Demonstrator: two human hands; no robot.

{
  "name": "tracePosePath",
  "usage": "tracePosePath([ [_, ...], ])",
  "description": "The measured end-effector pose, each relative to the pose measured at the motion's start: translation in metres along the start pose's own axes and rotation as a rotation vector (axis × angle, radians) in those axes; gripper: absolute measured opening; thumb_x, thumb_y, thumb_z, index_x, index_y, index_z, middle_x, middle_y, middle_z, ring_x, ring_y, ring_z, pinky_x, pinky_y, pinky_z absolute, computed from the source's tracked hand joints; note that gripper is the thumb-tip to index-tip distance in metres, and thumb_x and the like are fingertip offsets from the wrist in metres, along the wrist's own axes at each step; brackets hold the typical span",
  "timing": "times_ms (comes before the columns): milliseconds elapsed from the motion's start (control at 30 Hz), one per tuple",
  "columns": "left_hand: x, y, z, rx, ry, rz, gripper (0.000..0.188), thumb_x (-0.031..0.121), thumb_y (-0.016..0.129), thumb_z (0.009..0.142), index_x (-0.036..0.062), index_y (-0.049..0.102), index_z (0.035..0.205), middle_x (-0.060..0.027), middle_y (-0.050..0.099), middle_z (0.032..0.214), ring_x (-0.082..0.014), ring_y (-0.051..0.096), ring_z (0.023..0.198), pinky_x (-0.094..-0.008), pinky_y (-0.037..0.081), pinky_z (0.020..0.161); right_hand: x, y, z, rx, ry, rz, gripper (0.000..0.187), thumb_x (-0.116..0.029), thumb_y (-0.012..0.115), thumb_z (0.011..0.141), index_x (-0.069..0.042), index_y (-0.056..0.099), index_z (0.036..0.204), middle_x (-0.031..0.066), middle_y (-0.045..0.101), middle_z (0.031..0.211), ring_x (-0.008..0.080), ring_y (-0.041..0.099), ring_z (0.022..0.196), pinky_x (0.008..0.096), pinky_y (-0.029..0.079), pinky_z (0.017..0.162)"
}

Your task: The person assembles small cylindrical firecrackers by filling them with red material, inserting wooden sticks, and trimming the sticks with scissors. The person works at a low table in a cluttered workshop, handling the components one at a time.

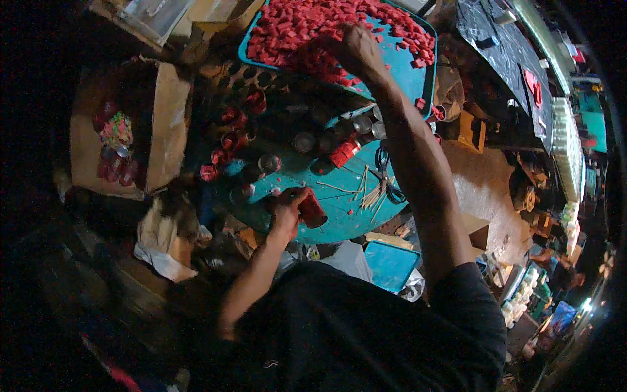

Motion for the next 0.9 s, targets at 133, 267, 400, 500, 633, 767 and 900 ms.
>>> tracePosePath([
  [133, -0.014, 0.015, 0.008, -0.186, -0.223, 0.118, 0.024, 0.037, 0.075, 0.095, 0.0140, 0.073, 0.101, 0.0012, 0.069, 0.086, -0.0123, 0.063, 0.075, -0.0276, 0.047, 0.069, -0.012, 0.029, 0.042, 0.001, -0.313, -0.296, 0.045, -0.036, 0.061, 0.099, -0.007, 0.061, 0.134, 0.0238, 0.060, 0.130, 0.0455, 0.058, 0.117, 0.0565, 0.052, 0.088],
  [267, -0.011, 0.050, -0.015, -0.058, -0.049, 0.023, 0.025, 0.031, 0.073, 0.097, 0.0061, 0.073, 0.097, -0.0018, 0.068, 0.084, -0.0112, 0.062, 0.071, -0.0279, 0.048, 0.064, -0.010, 0.077, 0.058, -0.106, -0.361, -0.399, 0.053, -0.041, 0.060, 0.099, -0.011, 0.054, 0.142, 0.0238, 0.053, 0.140, 0.0484, 0.051, 0.125, 0.0616, 0.049, 0.092],
  [400, -0.018, 0.061, -0.028, -0.091, -0.116, 0.056, 0.031, 0.034, 0.074, 0.096, 0.0066, 0.071, 0.109, -0.0021, 0.068, 0.089, -0.0144, 0.065, 0.074, -0.0311, 0.051, 0.065, -0.006, 0.107, 0.062, -0.181, -0.387, -0.452, 0.062, -0.046, 0.059, 0.099, -0.015, 0.048, 0.151, 0.0238, 0.046, 0.150, 0.0512, 0.045, 0.133, 0.0667, 0.047, 0.096],
  [500, -0.036, 0.054, -0.015, -0.028, -0.110, 0.125, 0.032, 0.034, 0.072, 0.096, 0.0069, 0.069, 0.112, -0.0044, 0.069, 0.094, -0.0173, 0.068, 0.079, -0.0341, 0.055, 0.069, -0.003, 0.119, 0.060, -0.245, -0.375, -0.464, 0.069, -0.049, 0.058, 0.098, -0.018, 0.043, 0.158, 0.0238, 0.040, 0.157, 0.0534, 0.040, 0.139, 0.0705, 0.045, 0.099],
  [633, -0.057, 0.040, 0.017, -0.010, -0.208, -0.066, 0.026, 0.035, 0.071, 0.095, 0.0089, 0.071, 0.092, -0.0028, 0.067, 0.083, -0.0144, 0.062, 0.076, -0.0314, 0.046, 0.062, -0.008, 0.116, 0.050, 0.013, -0.386, -0.422, 0.073, -0.050, 0.058, 0.098, -0.018, 0.038, 0.161, 0.0261, 0.038, 0.159, 0.0540, 0.042, 0.139, 0.0665, 0.049, 0.093],
  [767, -0.046, 0.025, 0.065, -0.001, -0.196, -0.055, 0.028, 0.039, 0.070, 0.096, 0.0109, 0.071, 0.096, -0.0050, 0.070, 0.090, -0.0188, 0.066, 0.077, -0.0366, 0.050, 0.062, -0.007, 0.103, 0.034, 0.110, -0.405, -0.388, 0.070, -0.047, 0.059, 0.099, -0.017, 0.041, 0.160, 0.0263, 0.041, 0.158, 0.0533, 0.048, 0.135, 0.0583, 0.053, 0.089],
  [900, -0.037, 0.021, 0.096, 0.022, -0.159, 0.042, 0.034, 0.042, 0.067, 0.100, 0.0094, 0.070, 0.109, -0.0100, 0.074, 0.102, -0.0255, 0.073, 0.084, -0.0444, 0.062, 0.067, -0.001, 0.099, 0.027, 0.023, -0.411, -0.370, 0.065, -0.040, 0.064, 0.095, -0.015, 0.051, 0.153, 0.0263, 0.049, 0.151, 0.0496, 0.055, 0.128, 0.0554, 0.054, 0.088],
])
Point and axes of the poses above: each hand's wrist, its own z-axis towards the middle knuckle, its own y-axis out of the palm, x = y × z, the point moved 4 cm from there along z, towards the middle knuckle
